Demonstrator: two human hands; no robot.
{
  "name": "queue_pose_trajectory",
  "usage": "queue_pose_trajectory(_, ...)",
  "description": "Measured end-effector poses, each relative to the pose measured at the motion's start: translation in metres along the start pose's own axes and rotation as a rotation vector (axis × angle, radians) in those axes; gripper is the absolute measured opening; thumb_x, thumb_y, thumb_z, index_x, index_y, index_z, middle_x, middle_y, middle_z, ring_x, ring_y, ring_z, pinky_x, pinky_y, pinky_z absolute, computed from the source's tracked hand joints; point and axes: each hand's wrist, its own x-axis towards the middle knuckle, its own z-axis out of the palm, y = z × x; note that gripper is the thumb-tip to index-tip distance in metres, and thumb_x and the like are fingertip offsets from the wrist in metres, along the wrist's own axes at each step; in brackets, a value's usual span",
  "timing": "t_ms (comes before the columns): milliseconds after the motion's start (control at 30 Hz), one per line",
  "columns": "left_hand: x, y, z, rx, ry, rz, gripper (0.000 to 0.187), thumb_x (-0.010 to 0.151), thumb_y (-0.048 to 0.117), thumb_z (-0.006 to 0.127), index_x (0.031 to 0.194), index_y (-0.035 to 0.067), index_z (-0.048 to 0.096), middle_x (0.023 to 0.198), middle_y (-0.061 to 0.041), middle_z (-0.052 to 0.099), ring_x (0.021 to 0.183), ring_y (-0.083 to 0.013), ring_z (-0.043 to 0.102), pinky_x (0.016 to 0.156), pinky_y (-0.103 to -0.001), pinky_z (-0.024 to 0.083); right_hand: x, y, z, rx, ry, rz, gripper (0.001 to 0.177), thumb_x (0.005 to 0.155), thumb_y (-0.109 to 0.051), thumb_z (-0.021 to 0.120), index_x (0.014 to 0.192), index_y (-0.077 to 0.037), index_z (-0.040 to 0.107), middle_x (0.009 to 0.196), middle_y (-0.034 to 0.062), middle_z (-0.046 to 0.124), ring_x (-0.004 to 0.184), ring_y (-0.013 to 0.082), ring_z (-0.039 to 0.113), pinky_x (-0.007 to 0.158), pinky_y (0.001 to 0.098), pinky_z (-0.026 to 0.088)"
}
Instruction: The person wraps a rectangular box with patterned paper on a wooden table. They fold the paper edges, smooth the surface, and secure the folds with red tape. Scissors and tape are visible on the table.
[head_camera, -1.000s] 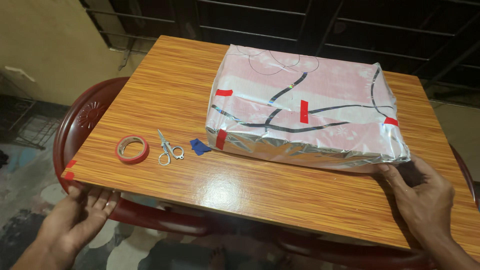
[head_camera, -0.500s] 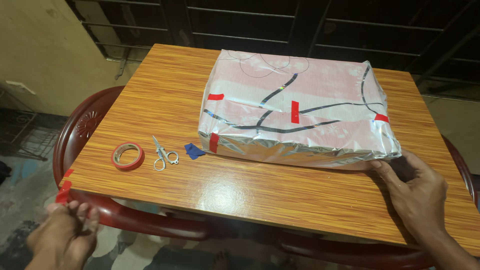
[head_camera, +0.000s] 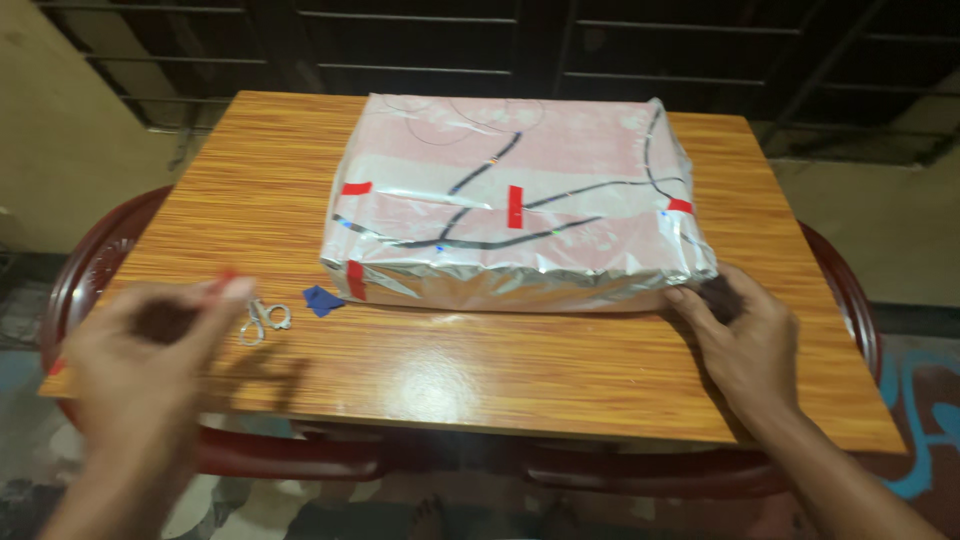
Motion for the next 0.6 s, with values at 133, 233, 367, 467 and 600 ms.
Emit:
queue_pose_trajectory(133, -0.029, 0.051, 0.087, -0.010, -0.392, -0.014, 0.020, 0.084, -0.003, 0.079, 0.085, 0.002, 0.060, 0.088, -0.011, 0.072, 0.084, -0.0182, 0.079, 0.074, -0.035, 0.066, 0.000, 0.001, -0.002, 0.070, -0.004, -0.040, 0.038, 0.089, -0.020, 0.080, 0.118, 0.001, 0.071, 0.100, 0.0109, 0.079, 0.093, 0.0156, 0.075, 0.081, 0.0310, 0.057)
queue_pose_trajectory(233, -0.052, 0.085, 0.140, 0.166, -0.699, -0.258, 0.031, 0.085, 0.002, 0.078, 0.107, 0.011, 0.058, 0.085, -0.013, 0.075, 0.078, -0.0194, 0.082, 0.071, -0.037, 0.062, 0.000, 0.004, -0.003, 0.135, -0.017, -0.060, 0.037, 0.088, -0.018, 0.081, 0.118, 0.002, 0.071, 0.101, 0.0105, 0.079, 0.095, 0.0148, 0.075, 0.083, 0.0297, 0.058)
queue_pose_trajectory(367, -0.059, 0.118, 0.194, 0.308, -0.997, 0.225, 0.044, 0.076, 0.012, 0.082, 0.111, 0.012, 0.055, 0.077, -0.008, 0.077, 0.078, -0.0198, 0.078, 0.068, -0.038, 0.057, 0.001, 0.009, -0.002, 0.217, -0.012, -0.095, 0.036, 0.089, -0.015, 0.080, 0.118, 0.004, 0.069, 0.101, 0.0102, 0.079, 0.095, 0.0143, 0.076, 0.083, 0.0281, 0.060)
queue_pose_trajectory(467, -0.054, 0.134, 0.227, 0.464, -1.145, 0.467, 0.042, 0.075, 0.021, 0.088, 0.107, 0.012, 0.062, 0.084, -0.009, 0.075, 0.083, -0.0260, 0.073, 0.071, -0.042, 0.054, 0.002, 0.013, -0.002, 0.232, -0.014, -0.048, 0.036, 0.089, -0.012, 0.078, 0.121, 0.002, 0.070, 0.103, 0.0087, 0.079, 0.097, 0.0134, 0.076, 0.083, 0.0279, 0.061)
queue_pose_trajectory(600, -0.052, 0.145, 0.253, 0.618, -1.183, 0.583, 0.025, 0.076, 0.025, 0.087, 0.086, 0.008, 0.072, 0.083, -0.012, 0.075, 0.080, -0.0288, 0.073, 0.070, -0.042, 0.056, 0.003, 0.016, -0.002, 0.299, -0.014, -0.046, 0.037, 0.088, -0.010, 0.076, 0.122, 0.000, 0.069, 0.104, 0.0088, 0.079, 0.099, 0.0141, 0.077, 0.086, 0.0284, 0.062)
